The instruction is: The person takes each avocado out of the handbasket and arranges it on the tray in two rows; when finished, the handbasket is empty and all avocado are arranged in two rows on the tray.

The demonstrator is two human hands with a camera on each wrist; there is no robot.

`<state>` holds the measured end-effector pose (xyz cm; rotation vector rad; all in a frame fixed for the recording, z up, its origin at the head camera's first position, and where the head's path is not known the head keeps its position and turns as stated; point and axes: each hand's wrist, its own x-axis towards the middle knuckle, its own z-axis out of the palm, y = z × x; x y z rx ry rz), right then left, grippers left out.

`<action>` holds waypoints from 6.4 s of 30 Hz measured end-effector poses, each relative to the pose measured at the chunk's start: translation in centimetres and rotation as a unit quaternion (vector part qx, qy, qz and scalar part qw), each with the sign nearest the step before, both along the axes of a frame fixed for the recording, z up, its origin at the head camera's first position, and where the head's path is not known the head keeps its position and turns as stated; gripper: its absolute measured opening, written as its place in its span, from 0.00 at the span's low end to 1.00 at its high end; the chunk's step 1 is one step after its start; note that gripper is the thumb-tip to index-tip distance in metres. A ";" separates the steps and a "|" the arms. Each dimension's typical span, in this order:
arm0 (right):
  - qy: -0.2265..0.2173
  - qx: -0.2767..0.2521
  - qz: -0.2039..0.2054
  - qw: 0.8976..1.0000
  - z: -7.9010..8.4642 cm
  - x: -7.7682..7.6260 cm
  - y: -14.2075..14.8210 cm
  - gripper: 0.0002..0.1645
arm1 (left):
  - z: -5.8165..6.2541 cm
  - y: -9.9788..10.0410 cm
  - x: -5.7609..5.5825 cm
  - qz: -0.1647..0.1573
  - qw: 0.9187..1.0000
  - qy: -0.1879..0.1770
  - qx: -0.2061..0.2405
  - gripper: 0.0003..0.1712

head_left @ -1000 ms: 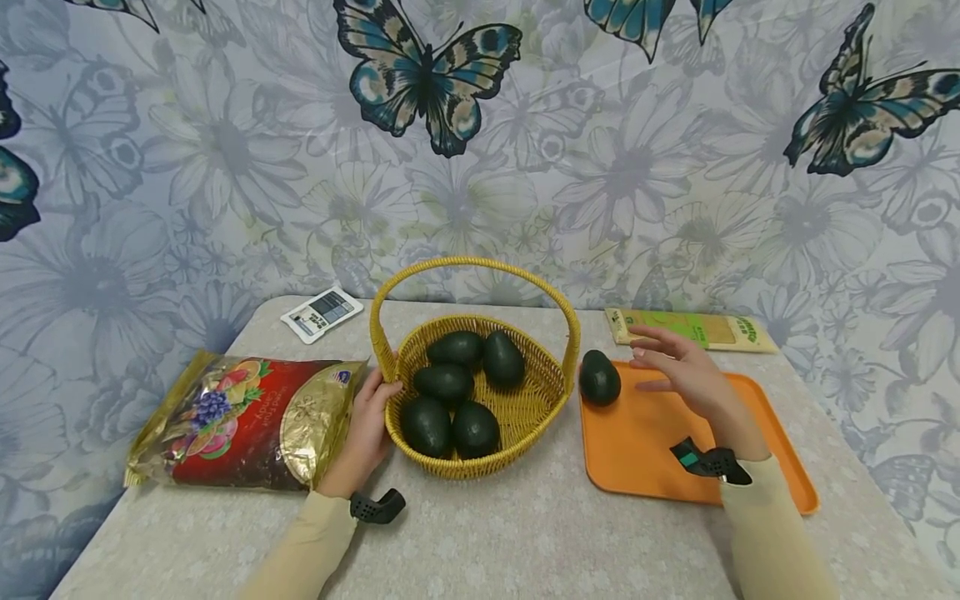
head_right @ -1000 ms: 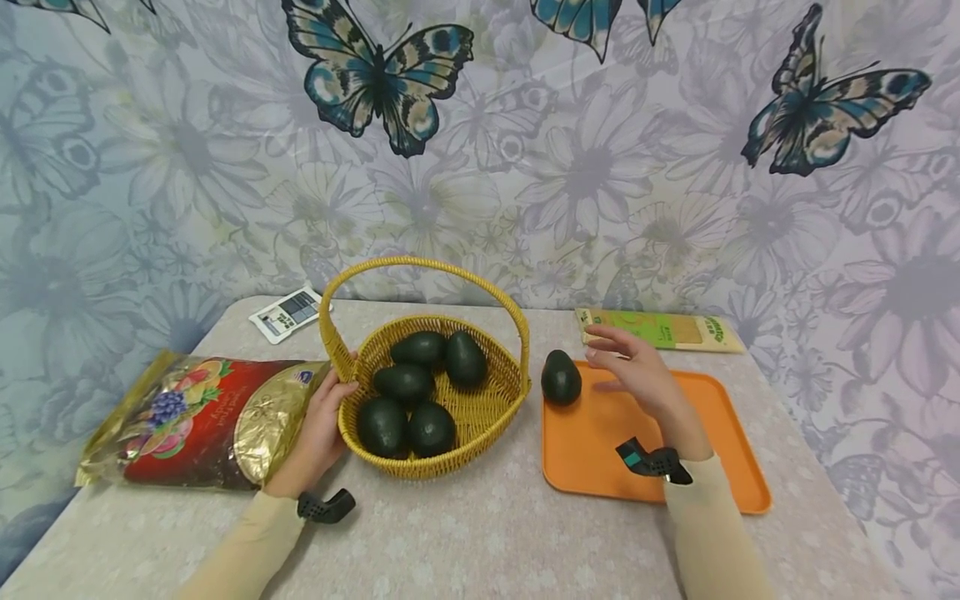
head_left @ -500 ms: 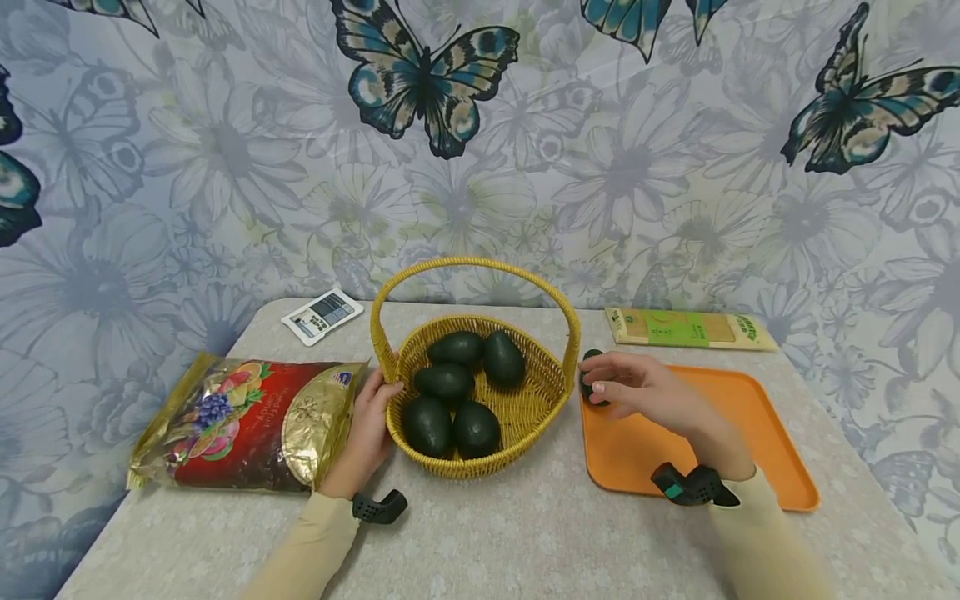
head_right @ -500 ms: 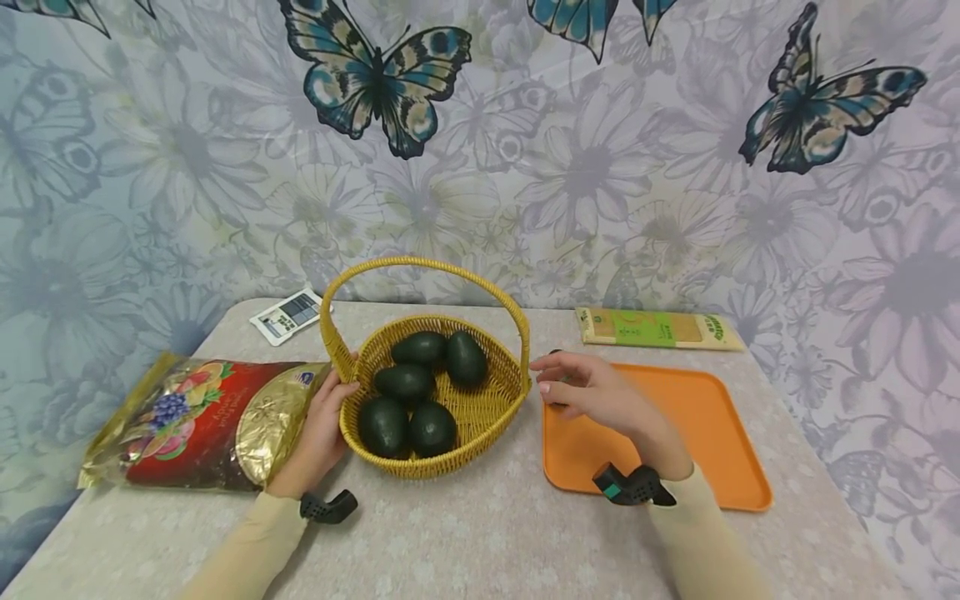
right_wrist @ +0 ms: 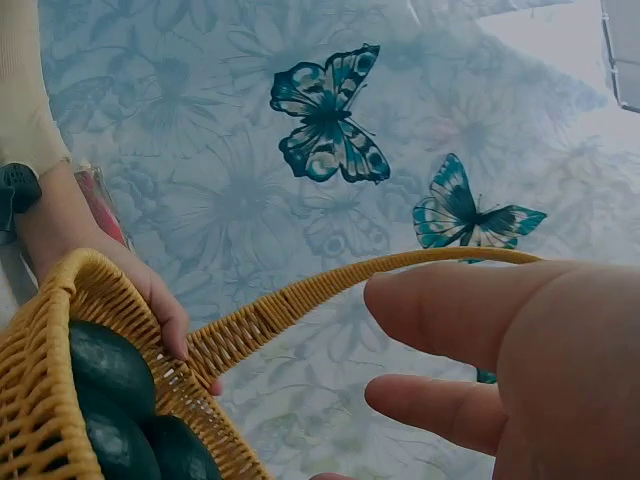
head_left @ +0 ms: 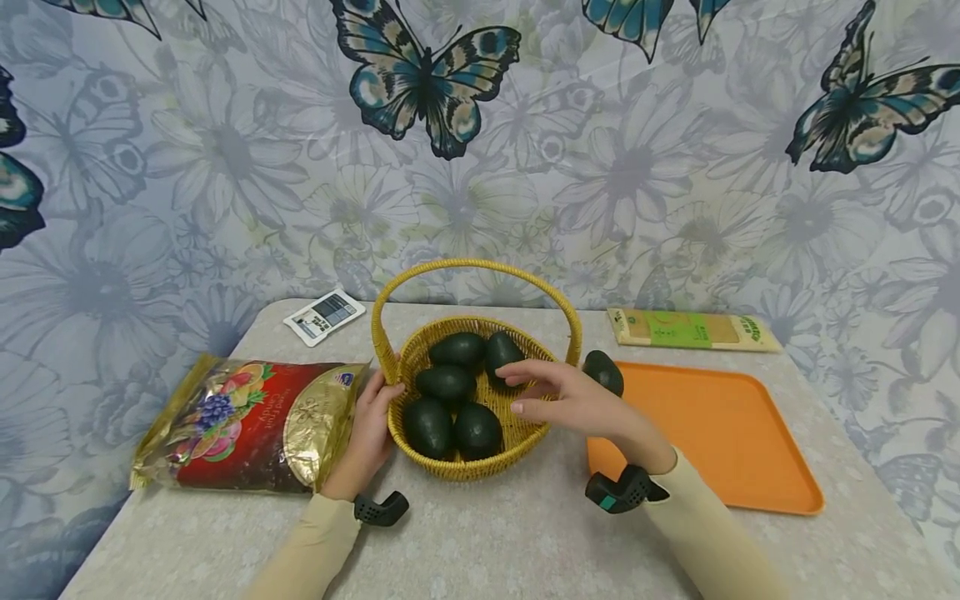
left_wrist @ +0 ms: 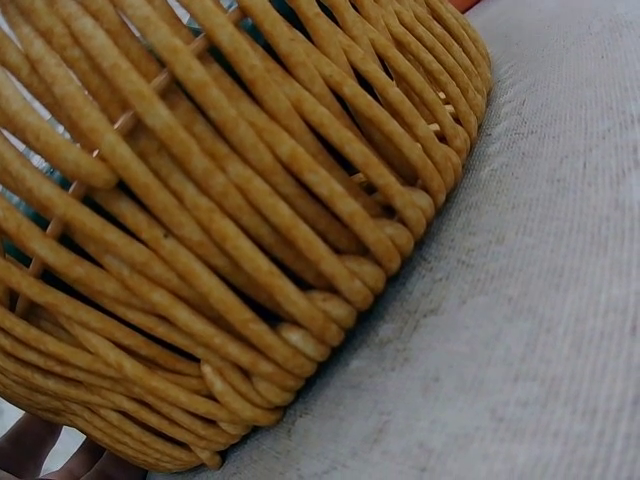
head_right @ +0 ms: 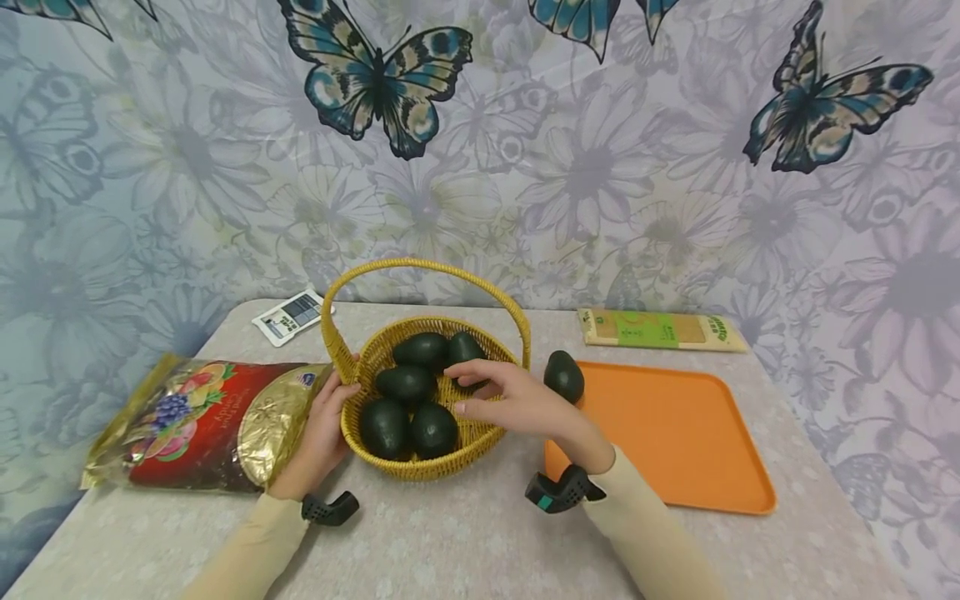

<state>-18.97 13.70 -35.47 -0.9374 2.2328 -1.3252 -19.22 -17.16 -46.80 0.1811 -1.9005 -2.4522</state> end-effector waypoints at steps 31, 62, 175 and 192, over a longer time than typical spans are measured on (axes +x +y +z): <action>-0.022 0.103 0.000 0.994 -4.6 -3.5 -5.9 0.25 | -0.2 0.0 -0.3 0.008 1.000 0.004 -0.001 0.33; 0.026 0.145 0.024 0.989 -5.5 -2.9 -6.3 0.24 | -0.4 0.0 0.0 0.009 1.000 0.010 -0.010 0.34; -0.088 0.043 -0.275 0.956 -6.7 -5.6 18.3 0.36 | -0.5 0.2 -0.2 0.007 1.000 0.010 -0.012 0.35; -0.093 0.023 -0.259 0.961 -7.3 -5.7 17.3 0.32 | -0.4 0.0 -0.1 0.011 1.000 0.007 -0.007 0.35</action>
